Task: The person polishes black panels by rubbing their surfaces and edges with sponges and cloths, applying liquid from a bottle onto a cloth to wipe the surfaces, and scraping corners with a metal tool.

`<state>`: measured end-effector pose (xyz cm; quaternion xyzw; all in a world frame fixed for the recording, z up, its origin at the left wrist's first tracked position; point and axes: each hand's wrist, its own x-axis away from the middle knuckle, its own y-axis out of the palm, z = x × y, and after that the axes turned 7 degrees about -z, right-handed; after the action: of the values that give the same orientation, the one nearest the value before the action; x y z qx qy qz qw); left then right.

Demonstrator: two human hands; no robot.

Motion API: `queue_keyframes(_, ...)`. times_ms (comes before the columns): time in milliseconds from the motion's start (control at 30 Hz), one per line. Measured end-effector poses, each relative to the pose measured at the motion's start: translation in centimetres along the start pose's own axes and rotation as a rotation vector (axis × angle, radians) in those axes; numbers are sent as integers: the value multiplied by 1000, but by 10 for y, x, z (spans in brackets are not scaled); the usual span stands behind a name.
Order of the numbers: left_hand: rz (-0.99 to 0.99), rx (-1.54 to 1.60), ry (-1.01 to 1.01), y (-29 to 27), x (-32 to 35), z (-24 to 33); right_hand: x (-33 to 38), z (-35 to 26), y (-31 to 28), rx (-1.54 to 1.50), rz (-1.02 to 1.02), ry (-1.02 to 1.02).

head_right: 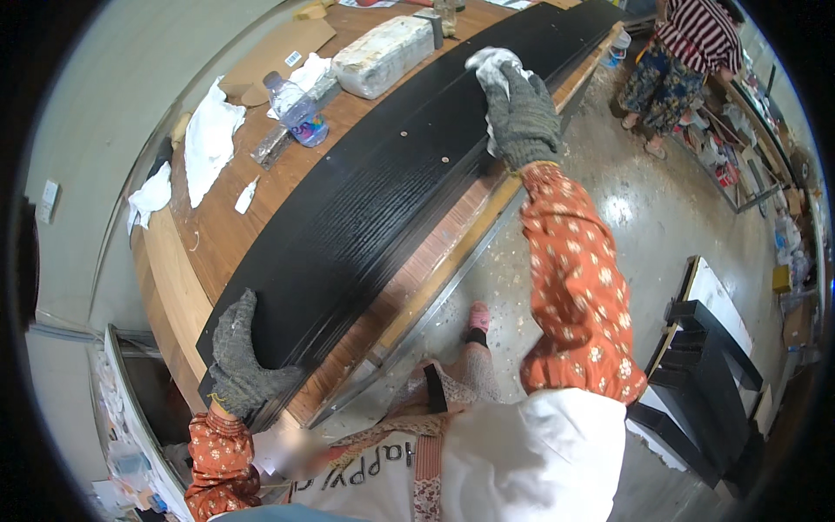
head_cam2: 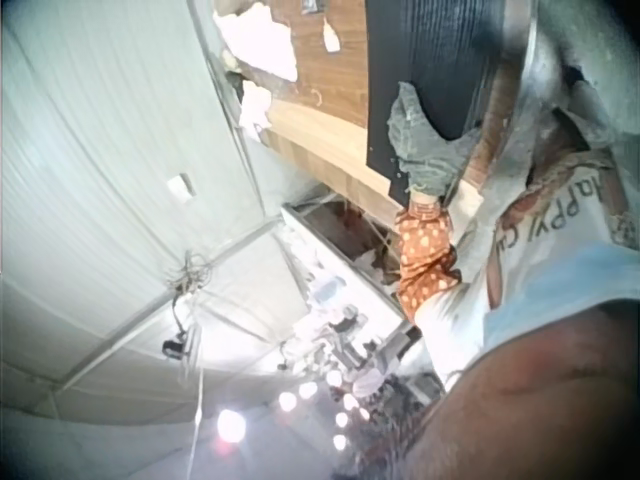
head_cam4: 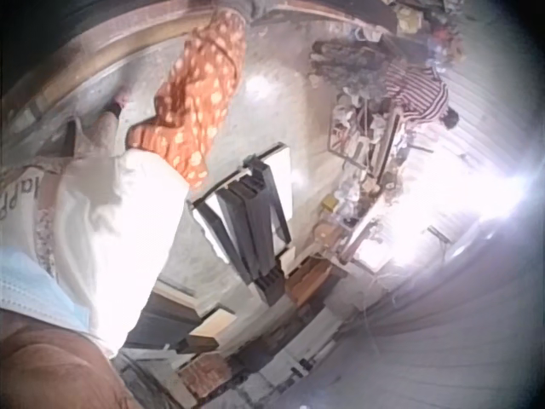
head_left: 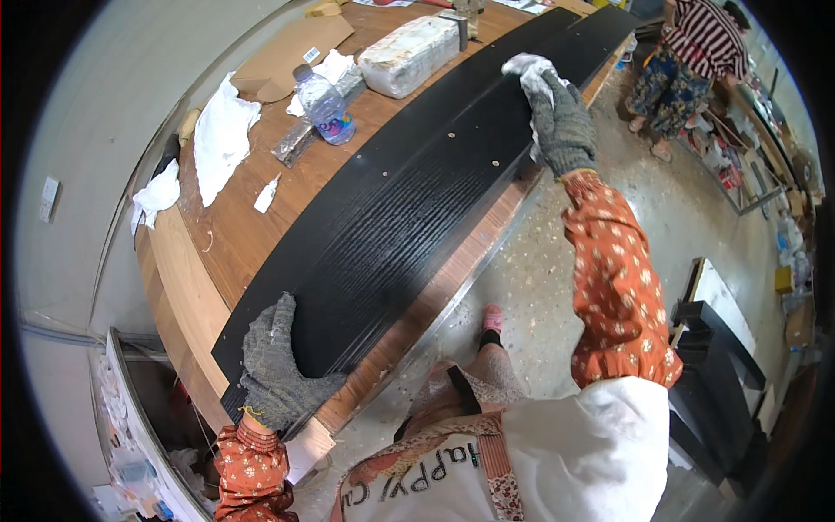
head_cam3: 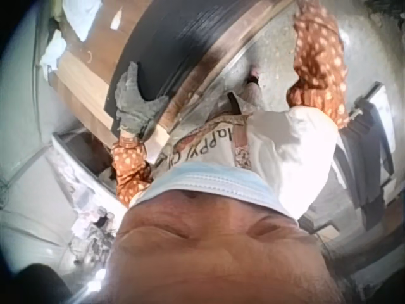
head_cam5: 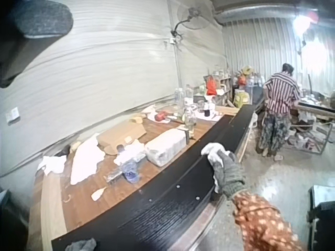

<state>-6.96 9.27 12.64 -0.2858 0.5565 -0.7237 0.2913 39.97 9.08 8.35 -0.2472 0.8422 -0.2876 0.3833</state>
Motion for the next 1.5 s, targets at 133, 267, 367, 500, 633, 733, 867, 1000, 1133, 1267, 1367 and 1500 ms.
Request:
queue_keyframes(133,-7,-51,-59,0,4,-1,85,-73,81,-19,407,-1)
queue_keyframes(267,-44,-111,-38,0,1,-3,173,-110,93,-126,14,-734)
queue_keyframes(367,-67,-131,-2,0,3,-10,87,-116,3,-344,-501,-826)
queue_keyframes(500,-1,-104,-21,-3,11,9,-38,4,-25,-743,-254,-780)
queue_keyframes(633,-110,-102,-18,-6,-67,66,-118,126,-10,-54,166,-171)
queue_keyframes(733,-50,-97,76,14,-170,130,-69,114,64,31,315,-107)
queue_keyframes(867,-89,20,186,24,-273,177,-9,32,37,-284,4,-734)
queue_keyframes(1000,17,-14,253,28,-285,202,-71,90,20,-358,-106,-815)
queue_keyframes(1133,-38,-77,211,24,-279,208,-201,223,-3,-37,81,-724)
queue_keyframes(1267,-59,-63,199,26,-282,208,-246,281,16,-141,190,-53)
queue_keyframes(1367,-27,-70,164,21,-278,209,-202,204,7,85,-7,-433)
queue_keyframes(1500,78,-46,239,32,-286,204,-138,82,10,-133,-184,-1226)
